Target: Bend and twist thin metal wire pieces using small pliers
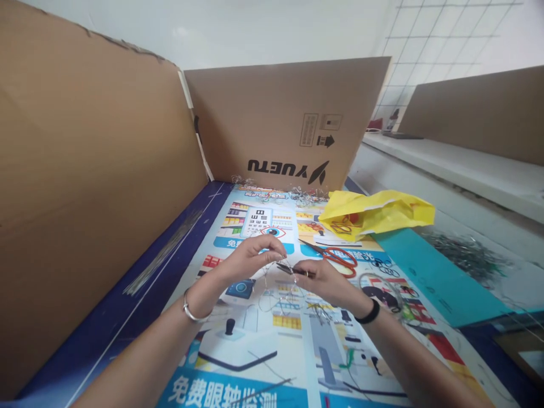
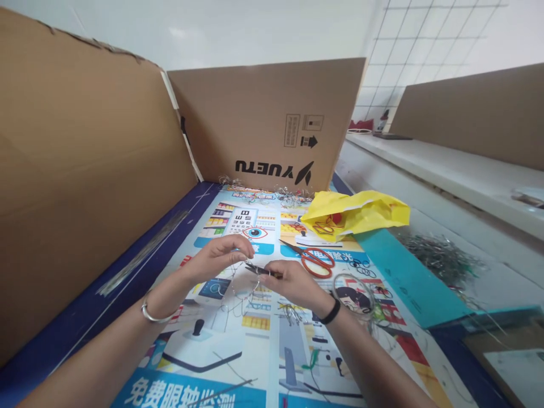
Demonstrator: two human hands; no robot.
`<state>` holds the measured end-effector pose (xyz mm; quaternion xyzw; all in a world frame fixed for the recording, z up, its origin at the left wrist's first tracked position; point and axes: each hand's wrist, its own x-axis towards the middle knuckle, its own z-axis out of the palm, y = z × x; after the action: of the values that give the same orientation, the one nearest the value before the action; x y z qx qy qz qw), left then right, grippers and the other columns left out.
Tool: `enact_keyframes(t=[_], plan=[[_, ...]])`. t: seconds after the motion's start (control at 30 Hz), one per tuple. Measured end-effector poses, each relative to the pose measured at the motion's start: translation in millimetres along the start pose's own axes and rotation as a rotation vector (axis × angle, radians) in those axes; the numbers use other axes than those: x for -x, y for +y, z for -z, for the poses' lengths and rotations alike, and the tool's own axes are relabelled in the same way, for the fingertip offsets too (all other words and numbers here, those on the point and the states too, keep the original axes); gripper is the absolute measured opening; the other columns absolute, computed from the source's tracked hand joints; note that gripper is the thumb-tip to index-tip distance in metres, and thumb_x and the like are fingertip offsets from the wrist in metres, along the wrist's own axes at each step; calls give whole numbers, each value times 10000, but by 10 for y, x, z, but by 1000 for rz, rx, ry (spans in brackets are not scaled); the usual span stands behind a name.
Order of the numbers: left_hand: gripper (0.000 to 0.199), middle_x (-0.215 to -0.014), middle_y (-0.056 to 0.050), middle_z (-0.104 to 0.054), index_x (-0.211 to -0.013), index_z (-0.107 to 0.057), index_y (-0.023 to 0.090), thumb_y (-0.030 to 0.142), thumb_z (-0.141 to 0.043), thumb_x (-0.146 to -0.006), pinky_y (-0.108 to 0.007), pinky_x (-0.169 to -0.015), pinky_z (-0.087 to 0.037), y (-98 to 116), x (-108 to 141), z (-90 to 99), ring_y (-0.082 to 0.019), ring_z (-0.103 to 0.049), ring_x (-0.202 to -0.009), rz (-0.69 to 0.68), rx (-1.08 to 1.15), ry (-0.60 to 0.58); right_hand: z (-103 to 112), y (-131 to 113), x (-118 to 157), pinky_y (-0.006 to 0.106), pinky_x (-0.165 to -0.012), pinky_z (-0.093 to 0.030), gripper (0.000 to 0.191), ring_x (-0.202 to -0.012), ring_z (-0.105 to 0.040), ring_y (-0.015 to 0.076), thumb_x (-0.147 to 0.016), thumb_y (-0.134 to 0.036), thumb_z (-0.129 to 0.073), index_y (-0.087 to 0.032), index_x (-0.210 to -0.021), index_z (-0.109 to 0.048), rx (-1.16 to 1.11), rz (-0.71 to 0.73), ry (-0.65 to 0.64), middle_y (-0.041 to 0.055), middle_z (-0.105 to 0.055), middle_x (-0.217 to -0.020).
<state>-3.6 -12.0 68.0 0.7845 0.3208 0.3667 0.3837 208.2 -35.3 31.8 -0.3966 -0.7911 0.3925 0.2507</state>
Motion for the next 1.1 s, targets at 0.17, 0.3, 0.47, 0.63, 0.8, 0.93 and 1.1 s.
enact_keyframes(t=[0.17, 0.3, 0.47, 0.63, 0.8, 0.93, 1.1], plan=[[120, -810, -36, -661, -771, -634, 227, 268, -525, -796, -277, -760, -503, 6, 2, -11, -138, -620, -796, -27, 58, 9, -3, -46, -6, 209, -528, -286, 345, -584, -353, 83, -840, -449, -465, -164, -645, -478, 17, -9, 64, -48, -376, -611], [107, -809, -45, -654, -770, -631, 207, 247, -535, -791, -285, -741, -499, 1, -2, -16, -145, -613, -790, -27, 140, 2, -6, -64, -7, 209, -536, -300, 335, -588, -372, 88, -841, -449, -458, -165, -668, -502, 13, 1, 64, -43, -407, -619], [108, -828, -39, -624, -796, -618, 174, 245, -537, -805, -289, -766, -461, -41, -7, -10, -137, -578, -806, 8, 177, -31, -20, -66, 0, 212, -536, -307, 333, -593, -382, 91, -840, -453, -467, -162, -688, -526, 16, -11, 51, -33, -426, -622], [107, -816, -30, -600, -794, -606, 151, 241, -549, -804, -279, -761, -429, -50, -13, -14, -126, -551, -791, 38, 211, -54, -41, -84, -4, 218, -538, -310, 333, -598, -392, 97, -842, -457, -462, -161, -727, -564, 26, -8, 52, -21, -451, -628], [111, -811, -29, -593, -785, -603, 150, 241, -540, -800, -275, -760, -415, -60, -21, 3, -127, -539, -787, 58, 182, -56, -22, 37, -11, 223, -520, -289, 328, -566, -401, 99, -837, -453, -455, -177, -685, -546, 163, -31, 42, -23, -466, -595], [88, -772, -3, -572, -744, -581, 158, 215, -528, -784, -249, -716, -389, -183, -46, 13, -113, -505, -741, 117, 47, -120, 4, 233, -39, 235, -491, -239, 339, -528, -389, 103, -799, -465, -489, -183, -612, -485, 318, -199, 211, -27, -450, -554], [87, -700, 21, -524, -706, -540, 166, 221, -516, -770, -224, -640, -368, -367, -66, -115, -102, -466, -673, 180, 3, -171, -98, 198, -71, 225, -473, -238, 368, -520, -330, 85, -742, -524, -536, -187, -636, -435, -116, -281, 261, -52, -365, -569]])
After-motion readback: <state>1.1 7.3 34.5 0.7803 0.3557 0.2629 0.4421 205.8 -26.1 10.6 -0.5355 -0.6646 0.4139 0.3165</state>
